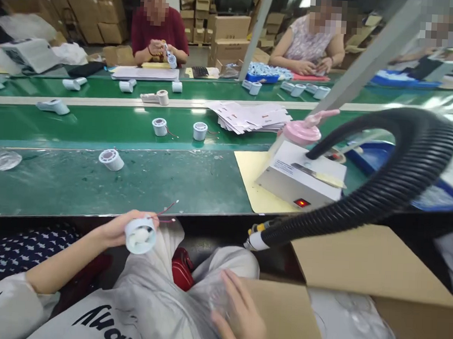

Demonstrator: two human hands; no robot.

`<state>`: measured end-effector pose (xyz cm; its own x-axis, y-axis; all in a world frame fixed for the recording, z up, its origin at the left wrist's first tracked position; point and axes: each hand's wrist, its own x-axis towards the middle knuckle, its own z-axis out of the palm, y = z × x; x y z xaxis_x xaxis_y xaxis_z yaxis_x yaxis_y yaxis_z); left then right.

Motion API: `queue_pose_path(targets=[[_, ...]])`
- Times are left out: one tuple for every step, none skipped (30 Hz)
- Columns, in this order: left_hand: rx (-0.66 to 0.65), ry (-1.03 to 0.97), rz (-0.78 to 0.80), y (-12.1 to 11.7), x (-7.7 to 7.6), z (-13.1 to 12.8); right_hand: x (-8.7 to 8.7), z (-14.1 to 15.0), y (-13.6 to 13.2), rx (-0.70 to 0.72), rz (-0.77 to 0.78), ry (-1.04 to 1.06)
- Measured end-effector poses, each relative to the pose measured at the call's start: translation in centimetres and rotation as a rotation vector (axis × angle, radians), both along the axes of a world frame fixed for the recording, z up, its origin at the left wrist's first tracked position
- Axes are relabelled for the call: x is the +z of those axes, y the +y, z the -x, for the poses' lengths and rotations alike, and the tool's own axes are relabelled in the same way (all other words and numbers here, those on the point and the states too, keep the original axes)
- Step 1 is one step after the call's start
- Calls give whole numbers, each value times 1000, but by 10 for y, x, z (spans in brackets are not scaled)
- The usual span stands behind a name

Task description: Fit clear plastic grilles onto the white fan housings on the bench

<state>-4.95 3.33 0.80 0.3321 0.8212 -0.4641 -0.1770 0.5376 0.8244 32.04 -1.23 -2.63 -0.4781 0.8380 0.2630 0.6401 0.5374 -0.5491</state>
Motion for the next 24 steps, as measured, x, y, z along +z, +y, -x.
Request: queue_pose_path(targets=[[-90, -44, 40, 5, -8, -18, 5, 20, 3, 48, -70, -46], [-183, -55, 58, 9, -13, -35, 9, 39, 7, 87, -170, -56], [-283, -40, 53, 12, -16, -48, 12, 56, 12, 81, -236, -95], [-386, -6, 20, 15, -16, -58, 14, 69, 18, 46, -279, -145], [-479, 56, -55, 17, -15, -64, 15, 77, 22, 4, -296, -190], [-552, 139, -167, 18, -12, -69, 16, 82, 25, -34, -282, -229], [-598, 232, -301, 19, -8, -71, 16, 83, 27, -53, -248, -247], [-610, 320, -433, 19, -4, -72, 17, 82, 27, -53, -198, -241], [-595, 390, -547, 18, -1, -72, 18, 80, 26, -37, -140, -212], [-564, 439, -630, 17, 0, -72, 19, 77, 24, -15, -73, -167], [-525, 468, -674, 17, 1, -72, 21, 75, 23, 3, 0, -105], [-489, 478, -689, 16, 0, -72, 22, 73, 21, 15, 78, -33], [-454, 474, -693, 15, -1, -73, 24, 72, 20, 17, 157, 45], [-420, 462, -698, 15, -4, -74, 26, 71, 19, 8, 230, 124], [-391, 447, -711, 15, -7, -75, 27, 71, 18, -11, 284, 202], [-368, 431, -735, 15, -10, -77, 28, 72, 19, -40, 316, 270], [-355, 416, -769, 15, -13, -78, 28, 72, 19, -75, 333, 325], [-353, 407, -806, 16, -16, -78, 28, 72, 20, -114, 345, 371], [-355, 403, -842, 16, -18, -79, 28, 72, 20, -153, 358, 412], [-366, 404, -870, 16, -20, -79, 28, 71, 21, -186, 379, 452], [-385, 408, -884, 16, -22, -78, 27, 69, 21, -215, 406, 492], [-408, 409, -884, 16, -23, -78, 27, 68, 22, -238, 433, 535], [-437, 399, -873, 16, -23, -77, 27, 66, 22, -254, 456, 578], [-470, 373, -856, 15, -23, -77, 27, 64, 23, -260, 477, 617]])
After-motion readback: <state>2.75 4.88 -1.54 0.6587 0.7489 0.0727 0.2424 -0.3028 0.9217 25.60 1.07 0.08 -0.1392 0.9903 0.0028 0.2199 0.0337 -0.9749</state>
